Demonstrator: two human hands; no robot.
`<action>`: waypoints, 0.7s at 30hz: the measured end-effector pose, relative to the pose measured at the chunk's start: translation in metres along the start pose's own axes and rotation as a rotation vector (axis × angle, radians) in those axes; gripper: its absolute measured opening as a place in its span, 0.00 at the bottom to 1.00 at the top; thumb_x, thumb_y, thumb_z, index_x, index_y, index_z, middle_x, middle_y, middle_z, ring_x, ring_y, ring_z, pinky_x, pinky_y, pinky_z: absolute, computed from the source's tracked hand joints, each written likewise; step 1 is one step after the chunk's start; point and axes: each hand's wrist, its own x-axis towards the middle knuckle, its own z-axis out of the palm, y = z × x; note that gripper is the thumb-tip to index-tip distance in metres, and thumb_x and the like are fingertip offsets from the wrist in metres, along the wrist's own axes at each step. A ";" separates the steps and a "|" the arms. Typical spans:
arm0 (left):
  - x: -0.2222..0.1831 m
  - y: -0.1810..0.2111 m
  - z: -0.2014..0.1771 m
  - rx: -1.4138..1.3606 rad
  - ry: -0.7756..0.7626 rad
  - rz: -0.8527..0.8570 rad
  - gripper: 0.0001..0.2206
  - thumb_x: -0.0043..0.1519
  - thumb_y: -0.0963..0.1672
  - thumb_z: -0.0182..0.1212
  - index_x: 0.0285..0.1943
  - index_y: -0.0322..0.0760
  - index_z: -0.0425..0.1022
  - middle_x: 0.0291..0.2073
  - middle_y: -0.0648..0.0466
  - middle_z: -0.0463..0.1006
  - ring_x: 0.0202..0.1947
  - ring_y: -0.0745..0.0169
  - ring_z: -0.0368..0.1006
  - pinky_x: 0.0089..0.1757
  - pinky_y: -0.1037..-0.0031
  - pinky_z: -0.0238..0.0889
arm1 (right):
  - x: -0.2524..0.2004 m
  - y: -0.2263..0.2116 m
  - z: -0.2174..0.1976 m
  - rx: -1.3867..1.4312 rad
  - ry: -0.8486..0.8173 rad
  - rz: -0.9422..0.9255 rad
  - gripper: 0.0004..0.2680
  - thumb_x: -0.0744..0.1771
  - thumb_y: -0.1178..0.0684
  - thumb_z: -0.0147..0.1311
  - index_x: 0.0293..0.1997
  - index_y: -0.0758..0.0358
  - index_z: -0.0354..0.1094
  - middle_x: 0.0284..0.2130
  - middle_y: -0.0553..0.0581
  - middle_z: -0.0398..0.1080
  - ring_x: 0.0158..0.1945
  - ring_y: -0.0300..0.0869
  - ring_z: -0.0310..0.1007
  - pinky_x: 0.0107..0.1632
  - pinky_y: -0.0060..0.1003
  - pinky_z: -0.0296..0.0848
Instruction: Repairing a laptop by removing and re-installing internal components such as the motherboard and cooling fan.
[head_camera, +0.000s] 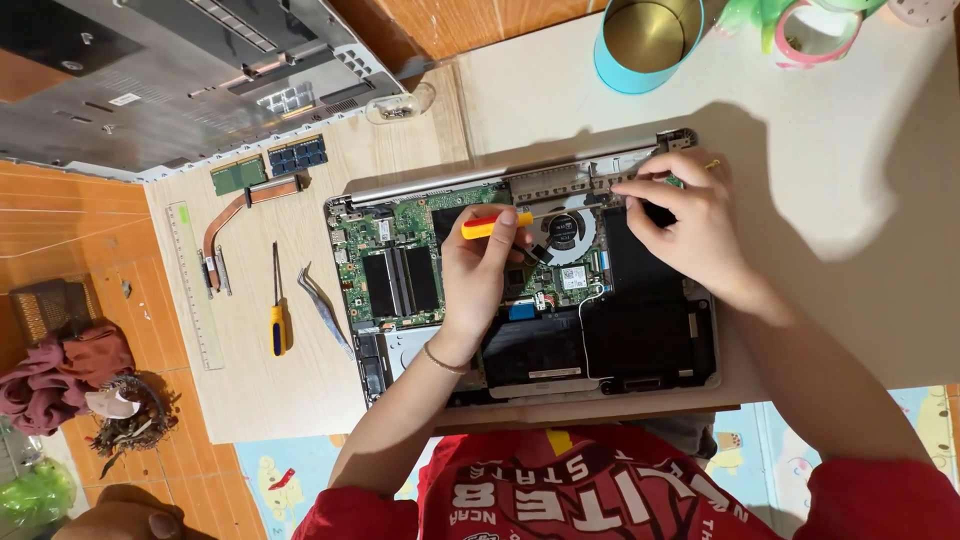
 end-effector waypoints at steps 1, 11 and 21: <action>-0.001 -0.001 0.000 0.002 0.000 -0.004 0.12 0.69 0.47 0.59 0.50 0.31 0.75 0.39 0.53 0.81 0.37 0.71 0.77 0.37 0.81 0.70 | -0.001 0.000 0.000 0.002 -0.001 0.003 0.08 0.65 0.59 0.64 0.47 0.53 0.79 0.44 0.48 0.73 0.49 0.44 0.72 0.61 0.44 0.63; 0.002 -0.003 0.001 0.064 -0.013 0.024 0.14 0.69 0.48 0.60 0.52 0.32 0.75 0.40 0.54 0.82 0.40 0.71 0.79 0.38 0.82 0.70 | 0.002 -0.001 -0.004 0.001 -0.013 -0.028 0.08 0.65 0.58 0.64 0.46 0.52 0.80 0.44 0.49 0.73 0.51 0.46 0.72 0.62 0.43 0.62; 0.002 -0.004 0.001 0.047 -0.032 0.009 0.14 0.69 0.48 0.61 0.53 0.32 0.75 0.39 0.53 0.82 0.40 0.71 0.78 0.39 0.82 0.69 | 0.002 -0.003 -0.005 -0.009 -0.019 -0.048 0.09 0.65 0.59 0.65 0.48 0.52 0.80 0.45 0.49 0.73 0.51 0.45 0.71 0.62 0.43 0.61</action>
